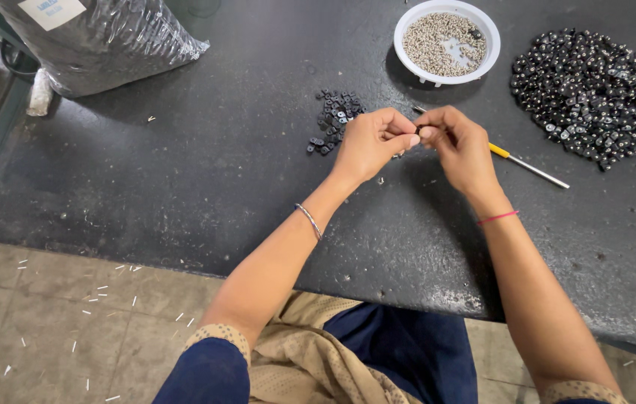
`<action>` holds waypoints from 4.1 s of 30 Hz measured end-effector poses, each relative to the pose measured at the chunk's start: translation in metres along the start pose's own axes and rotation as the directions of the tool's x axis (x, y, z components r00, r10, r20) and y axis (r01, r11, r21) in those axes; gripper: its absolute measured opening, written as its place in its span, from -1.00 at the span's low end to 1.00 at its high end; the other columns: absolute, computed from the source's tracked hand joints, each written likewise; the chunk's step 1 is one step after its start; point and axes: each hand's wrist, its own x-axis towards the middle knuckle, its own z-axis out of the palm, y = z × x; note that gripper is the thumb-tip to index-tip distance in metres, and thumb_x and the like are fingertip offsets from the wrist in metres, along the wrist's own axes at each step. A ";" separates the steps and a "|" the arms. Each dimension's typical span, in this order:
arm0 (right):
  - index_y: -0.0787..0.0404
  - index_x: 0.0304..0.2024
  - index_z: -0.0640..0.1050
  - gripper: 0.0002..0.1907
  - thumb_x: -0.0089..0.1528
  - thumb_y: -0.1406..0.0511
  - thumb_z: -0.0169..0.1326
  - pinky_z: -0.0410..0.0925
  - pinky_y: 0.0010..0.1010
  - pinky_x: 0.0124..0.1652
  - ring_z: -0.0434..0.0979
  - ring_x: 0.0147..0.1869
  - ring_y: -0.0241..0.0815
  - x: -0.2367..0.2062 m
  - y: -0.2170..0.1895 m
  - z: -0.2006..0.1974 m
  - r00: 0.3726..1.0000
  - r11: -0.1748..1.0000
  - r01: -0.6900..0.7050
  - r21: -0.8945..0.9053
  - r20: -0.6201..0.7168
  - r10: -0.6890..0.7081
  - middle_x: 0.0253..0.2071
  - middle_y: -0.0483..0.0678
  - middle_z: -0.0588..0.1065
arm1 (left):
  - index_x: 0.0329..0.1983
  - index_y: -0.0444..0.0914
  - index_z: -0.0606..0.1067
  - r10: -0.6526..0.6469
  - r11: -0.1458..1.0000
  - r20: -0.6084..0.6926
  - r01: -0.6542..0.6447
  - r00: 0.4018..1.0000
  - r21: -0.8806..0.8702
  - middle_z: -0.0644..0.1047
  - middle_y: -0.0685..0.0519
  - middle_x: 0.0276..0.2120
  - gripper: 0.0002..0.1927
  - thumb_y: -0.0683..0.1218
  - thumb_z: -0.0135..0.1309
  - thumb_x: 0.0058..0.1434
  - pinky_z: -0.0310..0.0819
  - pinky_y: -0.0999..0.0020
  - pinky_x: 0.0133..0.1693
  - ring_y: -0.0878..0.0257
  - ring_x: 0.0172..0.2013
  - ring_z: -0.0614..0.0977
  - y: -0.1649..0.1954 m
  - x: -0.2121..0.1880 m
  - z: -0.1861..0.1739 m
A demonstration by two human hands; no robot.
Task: The person sits at a workbench assembling small black plastic snap components, using a metal rod tool to press parts together by hand. They pick individual black pieces and small silver inserts, fit them together one at a time, and place finished assemblies in a pile on the bench.
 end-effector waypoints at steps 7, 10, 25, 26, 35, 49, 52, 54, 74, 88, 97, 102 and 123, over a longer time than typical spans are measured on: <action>0.32 -0.14 0.49 -0.98 0.39 0.48 0.07 0.39 -0.57 -0.13 0.47 -0.17 -0.45 0.003 0.021 -0.004 0.999 0.996 0.044 0.078 0.015 -0.045 -0.25 -0.18 0.52 | -0.30 -0.35 0.59 0.063 0.997 0.005 -0.063 0.998 0.042 0.66 0.10 -0.42 -0.90 -0.22 0.29 0.17 0.58 0.52 -0.27 0.46 -0.37 0.65 0.005 -0.003 0.006; 0.31 -0.17 0.49 -0.97 0.37 0.48 0.08 0.38 -0.57 -0.15 0.46 -0.18 -0.44 0.003 0.022 -0.001 0.998 0.998 0.060 0.035 -0.013 -0.059 -0.26 -0.16 0.52 | -0.30 -0.34 0.59 0.072 0.993 -0.012 -0.070 0.997 0.091 0.67 0.10 -0.41 -0.90 -0.22 0.29 0.16 0.59 0.51 -0.27 0.46 -0.37 0.66 0.005 -0.005 0.008; 0.30 -0.17 0.60 -0.96 0.35 0.43 0.14 0.38 -0.49 -0.20 0.52 -0.25 -0.37 0.006 0.022 -0.042 0.953 0.943 0.046 -0.330 -0.267 -0.140 -0.29 -0.10 0.56 | -0.19 -0.28 0.57 0.064 0.980 -0.205 -0.022 0.977 0.198 0.65 0.08 -0.42 -0.87 -0.17 0.24 0.22 0.57 0.50 -0.38 0.41 -0.43 0.67 -0.001 0.010 -0.038; 0.31 -0.15 0.61 -0.96 0.36 0.43 0.16 0.38 -0.47 -0.17 0.51 -0.23 -0.34 0.007 0.028 -0.058 0.906 0.907 0.057 -0.418 -0.360 -0.223 -0.28 -0.08 0.54 | -0.20 -0.28 0.58 0.080 0.975 -0.262 -0.022 0.962 0.219 0.66 0.08 -0.43 -0.88 -0.17 0.23 0.22 0.56 0.49 -0.39 0.40 -0.44 0.67 0.003 0.012 -0.048; 0.37 0.16 0.46 -0.86 0.56 0.50 -0.02 0.45 -0.53 -0.05 0.45 -0.09 -0.37 0.013 0.062 -0.114 0.718 0.929 0.178 -0.324 -0.603 -0.348 -0.02 -0.10 0.48 | -0.21 -0.24 0.62 0.216 0.933 -0.594 0.015 0.775 0.359 0.70 0.09 -0.41 -0.90 -0.15 0.22 0.23 0.58 0.45 -0.36 0.37 -0.48 0.72 0.012 0.018 -0.111; 0.36 0.01 0.55 -0.89 0.44 0.52 0.14 0.43 -0.44 -0.10 0.59 -0.06 -0.21 0.001 0.014 -0.046 0.922 0.871 0.171 -0.460 -0.236 -0.306 -0.04 0.01 0.54 | -0.35 -0.14 0.68 0.113 0.735 -0.514 0.277 0.850 0.619 0.68 -0.01 -0.38 -0.91 -0.15 0.30 0.06 0.57 0.19 -0.24 0.07 -0.29 0.72 0.000 0.008 -0.115; 0.35 -0.01 0.57 -0.89 0.42 0.53 0.13 0.43 -0.45 -0.11 0.61 -0.05 -0.22 0.001 0.012 -0.045 0.931 0.879 0.158 -0.450 -0.229 -0.285 -0.04 0.01 0.56 | -0.39 -0.15 0.68 0.053 0.703 -0.502 0.325 0.863 0.633 0.68 -0.02 -0.40 -0.92 -0.16 0.32 0.02 0.58 0.18 -0.23 0.04 -0.30 0.72 -0.002 0.007 -0.118; 0.34 -0.02 0.58 -0.89 0.41 0.52 0.13 0.44 -0.45 -0.11 0.61 -0.07 -0.22 0.002 0.011 -0.043 0.937 0.883 0.158 -0.441 -0.217 -0.275 -0.03 0.02 0.56 | -0.41 -0.15 0.68 0.042 0.696 -0.491 0.327 0.870 0.639 0.67 -0.03 -0.42 -0.92 -0.16 0.32 0.00 0.58 0.17 -0.23 0.03 -0.30 0.72 -0.002 0.007 -0.118; 0.22 -0.12 0.66 -0.86 0.26 0.39 0.27 0.43 -0.38 -0.14 0.59 -0.18 -0.15 -0.002 -0.012 -0.013 0.984 0.898 0.176 -0.403 0.079 -0.157 -0.19 0.00 0.57 | -0.41 -0.16 0.68 0.008 0.655 -0.310 0.230 0.951 0.720 0.67 -0.05 -0.41 -0.81 -0.15 0.41 -0.13 0.59 0.14 -0.23 0.00 -0.31 0.72 -0.001 0.004 -0.105; 0.14 -0.19 0.68 -0.85 0.18 0.36 0.26 0.40 -0.27 -0.10 0.56 -0.11 -0.05 -0.004 -0.022 0.002 0.912 0.799 0.396 -0.452 0.294 -0.286 -0.20 -0.09 0.59 | -0.27 -0.34 0.55 0.000 0.959 -0.297 0.084 0.955 0.269 0.69 0.00 -0.44 -0.89 -0.20 0.19 0.18 0.65 0.40 -0.31 0.30 -0.41 0.75 0.003 0.018 -0.086; 0.29 -0.08 0.53 -0.90 0.34 0.44 0.11 0.44 -0.38 -0.05 0.60 -0.11 -0.19 -0.002 -0.016 0.004 0.979 0.950 0.202 -0.239 0.038 -0.199 -0.18 -0.03 0.56 | -0.13 -0.42 0.55 -0.098 0.989 -0.041 0.093 0.994 -0.111 0.68 -0.03 -0.34 -0.82 -0.23 0.16 0.24 0.64 0.47 -0.28 0.34 -0.35 0.70 -0.006 0.016 -0.039; 0.33 -0.03 0.58 -0.88 0.39 0.46 0.11 0.42 -0.45 -0.16 0.55 -0.19 -0.29 -0.002 -0.013 -0.002 0.990 0.973 0.117 -0.198 -0.054 -0.130 -0.24 -0.03 0.55 | -0.13 -0.44 0.55 -0.097 0.987 -0.014 0.095 0.995 -0.129 0.68 -0.03 -0.36 -0.81 -0.22 0.18 0.23 0.64 0.47 -0.28 0.33 -0.35 0.70 -0.007 0.012 -0.028; 0.29 -0.15 0.56 -0.86 0.27 0.48 0.25 0.44 -0.57 -0.05 0.59 -0.09 -0.41 0.005 0.016 0.008 0.996 0.978 -0.013 0.210 -0.081 0.031 -0.17 -0.12 0.62 | -0.26 -0.42 0.57 -0.083 0.996 -0.032 0.082 0.996 -0.036 0.66 -0.01 -0.43 -0.89 -0.25 0.20 0.19 0.63 0.49 -0.34 0.37 -0.42 0.67 0.004 0.004 -0.012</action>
